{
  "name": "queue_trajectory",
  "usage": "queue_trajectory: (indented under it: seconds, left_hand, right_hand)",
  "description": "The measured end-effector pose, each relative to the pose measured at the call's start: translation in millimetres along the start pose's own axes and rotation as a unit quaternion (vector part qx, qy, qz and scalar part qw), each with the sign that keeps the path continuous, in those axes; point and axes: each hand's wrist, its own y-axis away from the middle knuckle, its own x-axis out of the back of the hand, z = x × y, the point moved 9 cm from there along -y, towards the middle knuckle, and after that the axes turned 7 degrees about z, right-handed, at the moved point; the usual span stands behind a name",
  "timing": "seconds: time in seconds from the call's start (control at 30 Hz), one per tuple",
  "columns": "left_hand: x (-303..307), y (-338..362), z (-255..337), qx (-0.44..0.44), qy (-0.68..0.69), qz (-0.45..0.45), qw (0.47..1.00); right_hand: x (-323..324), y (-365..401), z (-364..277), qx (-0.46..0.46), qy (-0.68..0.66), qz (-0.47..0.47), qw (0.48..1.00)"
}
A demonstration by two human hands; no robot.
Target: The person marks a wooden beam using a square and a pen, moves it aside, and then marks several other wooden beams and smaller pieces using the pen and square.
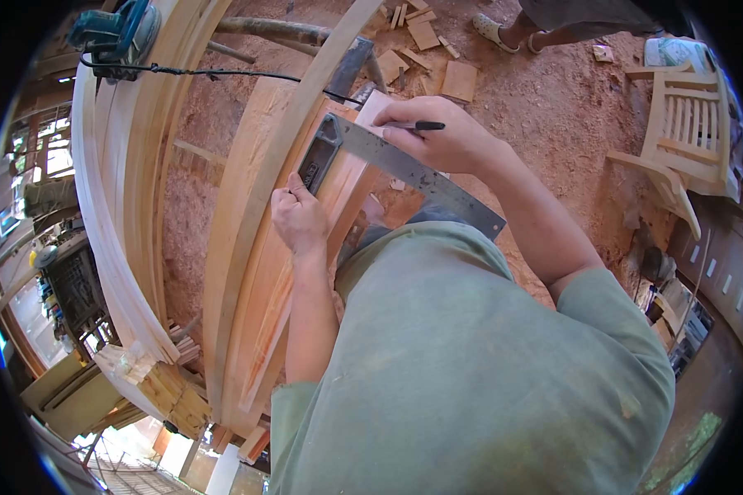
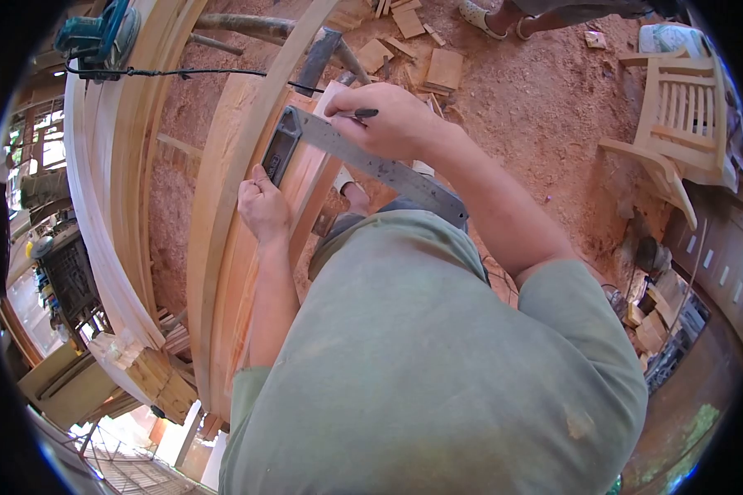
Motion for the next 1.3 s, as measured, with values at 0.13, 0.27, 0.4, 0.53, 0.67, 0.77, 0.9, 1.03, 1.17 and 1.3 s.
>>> queue_trajectory:
  seconds: [0.13,0.27,0.4,0.53,0.67,0.77,0.9,1.03,1.17,1.3]
  left_hand:
    - [-1.1,-0.5,-1.6,0.011,-0.011,-0.003,1.0]
    - [-1.7,0.3,-2.4,0.003,-0.01,0.002,1.0]
    - [-0.1,0.1,-1.6,0.011,-0.011,0.003,1.0]
    - [-1.4,-0.9,-1.7,0.009,-0.013,-0.005,1.0]
    - [-4.7,-1.9,-4.7,0.005,-0.008,-0.014,1.0]
    - [-3.7,-1.4,-3.4,0.018,-0.004,-0.021,1.0]
    - [-3.6,-1.7,-2.5,0.01,-0.001,-0.017,1.0]
    - [-2.6,-1.2,-0.4,0.012,-0.005,-0.018,1.0]
    - [-3.2,-1.2,-0.8,0.002,-0.002,-0.011,1.0]
    - [-1.3,-1.7,0.8,-0.003,-0.006,-0.003,1.0]
  right_hand:
    - [0.5,2.6,-2.0,-0.001,-0.008,0.001,1.0]
    - [-0.9,5.7,5.6,-0.038,-0.009,-0.012,0.999]
    - [-0.5,4.2,2.5,-0.03,0.007,-0.01,0.999]
    - [-4.7,0.5,1.6,-0.017,0.021,-0.018,0.999]
    - [-10.1,-9.7,2.2,-0.044,0.044,-0.046,0.997]
    - [-14.3,-22.3,3.8,-0.036,0.046,-0.041,0.997]
    - [-24.9,-31.6,10.2,-0.023,0.084,-0.071,0.994]
    - [-30.3,-40.6,6.8,-0.029,0.13,-0.121,0.984]
    - [-33.2,-46.3,7.6,-0.014,0.113,-0.089,0.989]
    - [-35.5,-47.2,6.0,0.0,0.122,-0.096,0.988]
